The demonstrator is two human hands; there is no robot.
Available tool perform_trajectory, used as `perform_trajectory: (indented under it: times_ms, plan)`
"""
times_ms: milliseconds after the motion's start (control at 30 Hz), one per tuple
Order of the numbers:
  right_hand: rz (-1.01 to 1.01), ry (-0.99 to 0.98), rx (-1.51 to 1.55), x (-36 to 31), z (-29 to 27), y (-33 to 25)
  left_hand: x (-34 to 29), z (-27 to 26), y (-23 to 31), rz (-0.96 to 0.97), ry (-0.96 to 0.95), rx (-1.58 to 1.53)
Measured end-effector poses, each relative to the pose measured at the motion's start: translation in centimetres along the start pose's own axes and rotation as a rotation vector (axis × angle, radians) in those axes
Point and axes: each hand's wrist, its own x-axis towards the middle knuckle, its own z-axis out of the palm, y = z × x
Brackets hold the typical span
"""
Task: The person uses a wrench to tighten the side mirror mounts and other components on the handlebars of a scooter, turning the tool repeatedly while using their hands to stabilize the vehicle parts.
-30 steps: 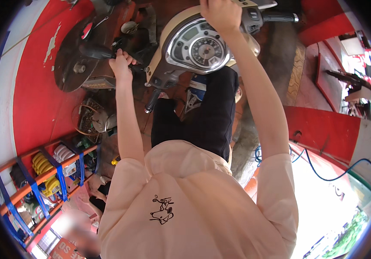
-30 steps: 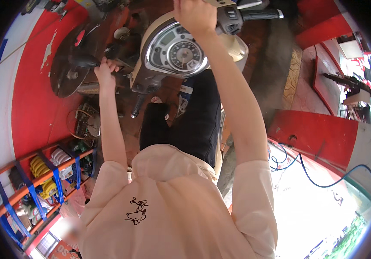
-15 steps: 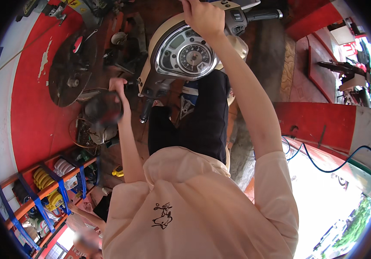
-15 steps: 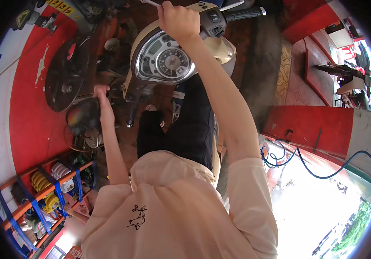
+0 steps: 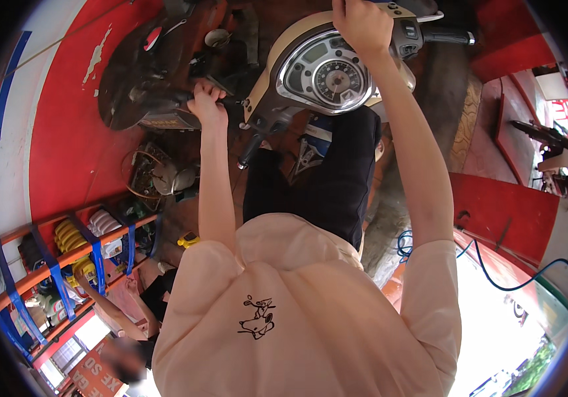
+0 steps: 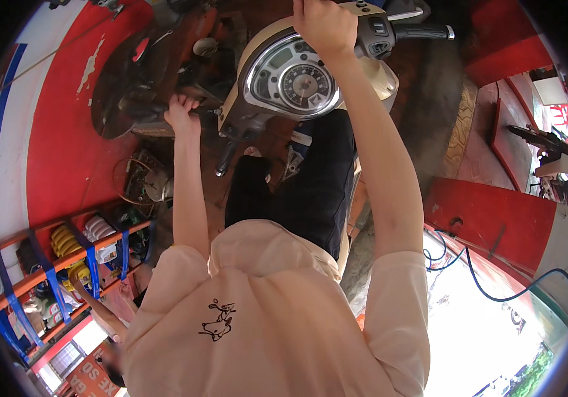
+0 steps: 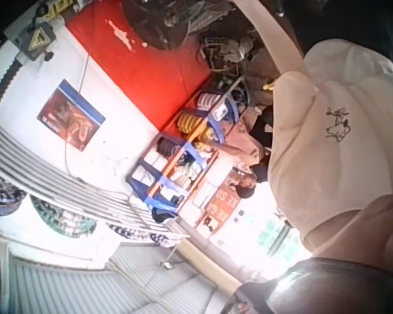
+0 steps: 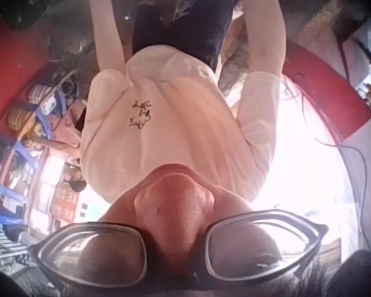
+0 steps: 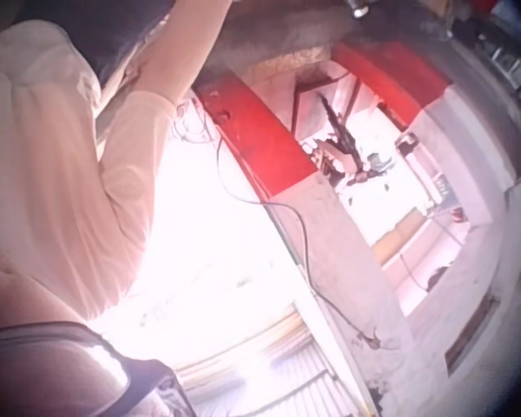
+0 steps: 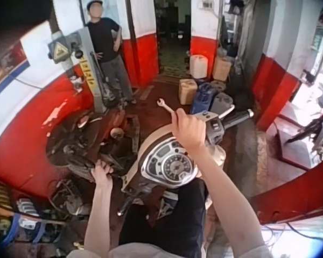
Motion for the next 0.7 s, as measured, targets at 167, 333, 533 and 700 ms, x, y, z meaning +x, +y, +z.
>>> perform_trajectory:
  times_ms: [167,333,533,700]
  plan:
    - [-0.018,0.01,-0.019,0.1,0.2,0.3,0.4,3.2,2.4,-0.17,-0.112,0.249]
    - [-0.025,0.006,-0.029,0.0,0.3,0.3,-2.8,5.3,3.8,0.002,-0.428,0.606]
    - [-0.049,0.038,-0.013,0.0,0.1,0.5,-7.5,2.8,1.8,0.416,-0.326,0.532]
    - [-0.021,0.041,-0.012,0.0,0.6,0.3,-9.8,-0.5,-0.4,0.429,-0.084,0.299]
